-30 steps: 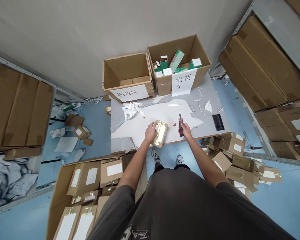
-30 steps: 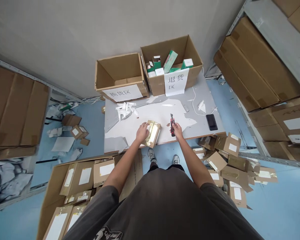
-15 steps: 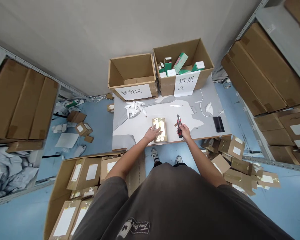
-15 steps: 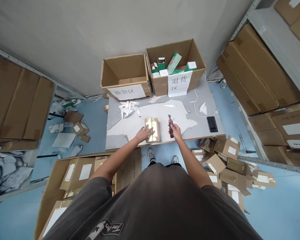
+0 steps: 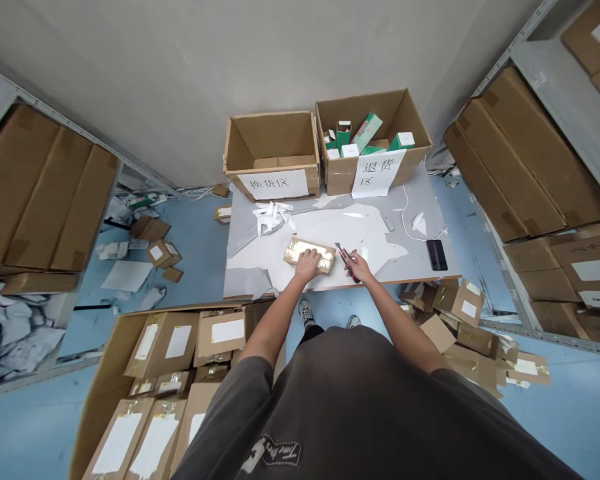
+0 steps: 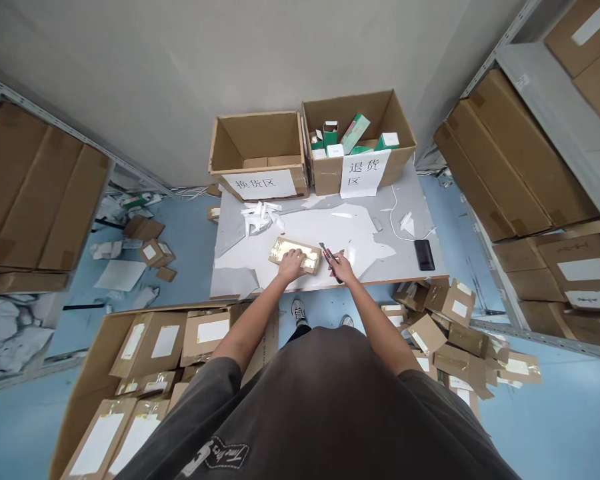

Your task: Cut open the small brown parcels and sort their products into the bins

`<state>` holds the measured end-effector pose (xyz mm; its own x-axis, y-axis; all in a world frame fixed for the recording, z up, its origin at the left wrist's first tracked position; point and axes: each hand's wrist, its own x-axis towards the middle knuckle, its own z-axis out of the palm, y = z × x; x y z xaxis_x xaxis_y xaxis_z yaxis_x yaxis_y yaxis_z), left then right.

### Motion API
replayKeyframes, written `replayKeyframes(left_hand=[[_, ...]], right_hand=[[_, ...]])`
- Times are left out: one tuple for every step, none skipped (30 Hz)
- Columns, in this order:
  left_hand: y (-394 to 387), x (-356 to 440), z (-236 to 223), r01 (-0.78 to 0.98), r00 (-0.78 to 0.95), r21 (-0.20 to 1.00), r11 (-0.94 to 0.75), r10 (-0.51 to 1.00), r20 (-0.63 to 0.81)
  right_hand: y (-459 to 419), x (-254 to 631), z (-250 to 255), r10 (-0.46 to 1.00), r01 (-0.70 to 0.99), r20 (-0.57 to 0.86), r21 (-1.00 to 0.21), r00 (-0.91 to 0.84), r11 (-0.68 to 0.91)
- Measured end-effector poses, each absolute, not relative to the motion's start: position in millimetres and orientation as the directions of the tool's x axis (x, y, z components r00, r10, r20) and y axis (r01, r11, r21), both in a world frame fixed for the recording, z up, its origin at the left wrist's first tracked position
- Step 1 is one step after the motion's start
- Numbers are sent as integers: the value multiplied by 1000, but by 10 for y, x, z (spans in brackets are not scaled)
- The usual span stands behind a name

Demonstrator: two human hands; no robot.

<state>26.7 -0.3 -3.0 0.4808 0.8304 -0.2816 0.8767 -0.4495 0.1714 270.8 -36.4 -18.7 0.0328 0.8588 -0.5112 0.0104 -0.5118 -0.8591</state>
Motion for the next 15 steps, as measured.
replayKeyframes(left_hand=[[16, 273, -33, 860, 510, 185, -475, 813, -283], [37, 286, -37, 850, 527, 194, -490, 799, -289], [58, 306, -42, 846, 532, 200, -494, 792, -299], [78, 330, -45, 850, 527, 201, -487, 792, -309], [95, 355, -47, 856, 518, 201, -477, 794, -318], [108, 379, -46, 860, 510, 204, -467, 798, -322], [118, 401, -43, 863, 505, 209, -460, 802, -320], [123, 420, -40, 865, 501, 215, -454, 805, -316], [123, 434, -36, 867, 497, 219, -448, 810, -312], [119, 443, -33, 869, 492, 221, -442, 814, -307], [110, 448, -32, 871, 488, 221, -438, 819, -302], [99, 449, -33, 873, 485, 220, -436, 822, -297], [86, 446, -37, 874, 484, 218, -435, 825, -292], [72, 440, -44, 873, 485, 218, -437, 827, -284], [57, 431, -54, 870, 489, 221, -440, 828, -276]], right_hand=[[-377, 2714, -195, 857, 59, -514, -855, 36, -516], [-396, 2725, -202, 856, 109, -516, -849, 40, -517], [-422, 2739, -207, 855, 161, -517, -841, 43, -516], [-451, 2756, -212, 857, 213, -514, -833, 43, -511], [-481, 2776, -214, 861, 263, -507, -826, 41, -499], [-510, 2797, -214, 868, 313, -495, -820, 34, -480], [-534, 2818, -212, 877, 364, -479, -813, 23, -454], [-549, 2837, -205, 886, 419, -463, -803, 9, -424], [-554, 2854, -194, 894, 478, -449, -786, -7, -391], [-547, 2867, -178, 898, 541, -438, -761, -24, -357], [-529, 2873, -158, 899, 608, -436, -725, -41, -324], [-500, 2872, -133, 895, 673, -442, -679, -56, -293], [-462, 2865, -104, 889, 734, -453, -626, -68, -263], [-418, 2851, -73, 880, 788, -469, -570, -79, -233], [-371, 2833, -39, 870, 833, -484, -516, -92, -199]])
